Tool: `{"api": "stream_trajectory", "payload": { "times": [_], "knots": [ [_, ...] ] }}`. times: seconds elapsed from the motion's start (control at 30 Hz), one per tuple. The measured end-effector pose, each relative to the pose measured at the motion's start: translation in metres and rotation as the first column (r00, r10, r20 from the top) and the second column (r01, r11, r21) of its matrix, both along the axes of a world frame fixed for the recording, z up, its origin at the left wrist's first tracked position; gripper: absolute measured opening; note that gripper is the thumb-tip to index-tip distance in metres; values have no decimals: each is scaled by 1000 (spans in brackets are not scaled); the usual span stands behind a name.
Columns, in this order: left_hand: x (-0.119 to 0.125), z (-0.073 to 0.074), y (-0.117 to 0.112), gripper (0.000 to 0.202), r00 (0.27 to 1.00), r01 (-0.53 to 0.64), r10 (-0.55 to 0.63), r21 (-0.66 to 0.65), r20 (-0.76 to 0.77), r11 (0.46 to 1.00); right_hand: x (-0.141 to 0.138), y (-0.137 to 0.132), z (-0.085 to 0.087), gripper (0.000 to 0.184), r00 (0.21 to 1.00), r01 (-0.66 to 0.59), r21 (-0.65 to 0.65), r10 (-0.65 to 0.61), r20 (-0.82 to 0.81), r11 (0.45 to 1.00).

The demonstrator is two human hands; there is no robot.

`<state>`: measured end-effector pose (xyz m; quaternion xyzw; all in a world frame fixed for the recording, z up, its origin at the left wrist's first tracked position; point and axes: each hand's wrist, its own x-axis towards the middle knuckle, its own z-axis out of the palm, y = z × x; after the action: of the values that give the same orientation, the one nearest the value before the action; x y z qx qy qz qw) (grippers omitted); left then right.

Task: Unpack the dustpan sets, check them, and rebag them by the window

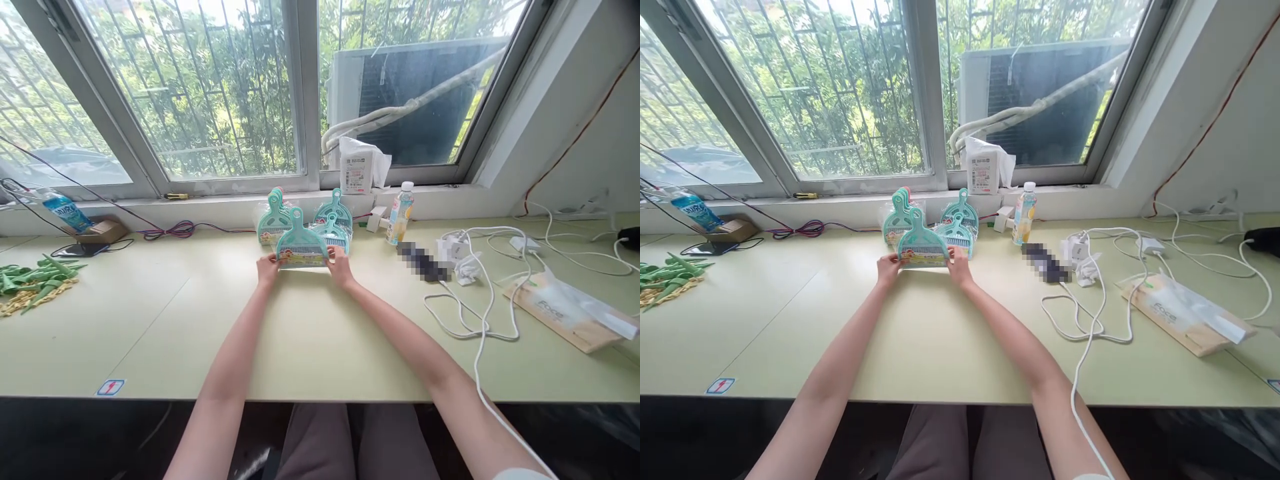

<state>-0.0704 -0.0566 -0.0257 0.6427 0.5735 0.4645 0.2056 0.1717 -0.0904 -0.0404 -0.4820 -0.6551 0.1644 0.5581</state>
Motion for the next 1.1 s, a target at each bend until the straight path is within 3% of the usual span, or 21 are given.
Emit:
{"api": "stream_trajectory", "payload": {
  "times": [0.13,0.27,0.47,0.67,0.77,0.87,1.0,1.1],
  "knots": [
    [-47,-2,34,17,992,-107,109,26,-65,994,-57,47,-1,31,995,44,-31,-41,88,999],
    [-71,-8,69,16,988,-130,135,78,-74,988,-94,82,-7,39,992,98,-4,-97,87,995],
    [-74,-18,112,20,976,-212,218,196,-8,957,-104,109,-3,36,908,303,50,-304,287,952],
    [-74,-28,130,38,985,-172,171,89,15,981,-104,112,1,36,866,332,48,-325,379,942],
    [-74,-31,132,37,991,-124,126,47,-34,991,-88,98,-1,37,856,363,137,-388,341,922],
    [-72,-29,129,61,980,-155,165,95,-115,983,-50,83,-6,43,807,466,173,-497,318,868],
    [-63,-16,115,98,928,-238,294,246,-227,940,22,68,-15,63,736,671,-118,-639,222,732],
    [-57,-3,95,95,888,-252,367,375,-277,892,71,54,-19,64,769,639,-230,-609,193,734]
  ]
}}
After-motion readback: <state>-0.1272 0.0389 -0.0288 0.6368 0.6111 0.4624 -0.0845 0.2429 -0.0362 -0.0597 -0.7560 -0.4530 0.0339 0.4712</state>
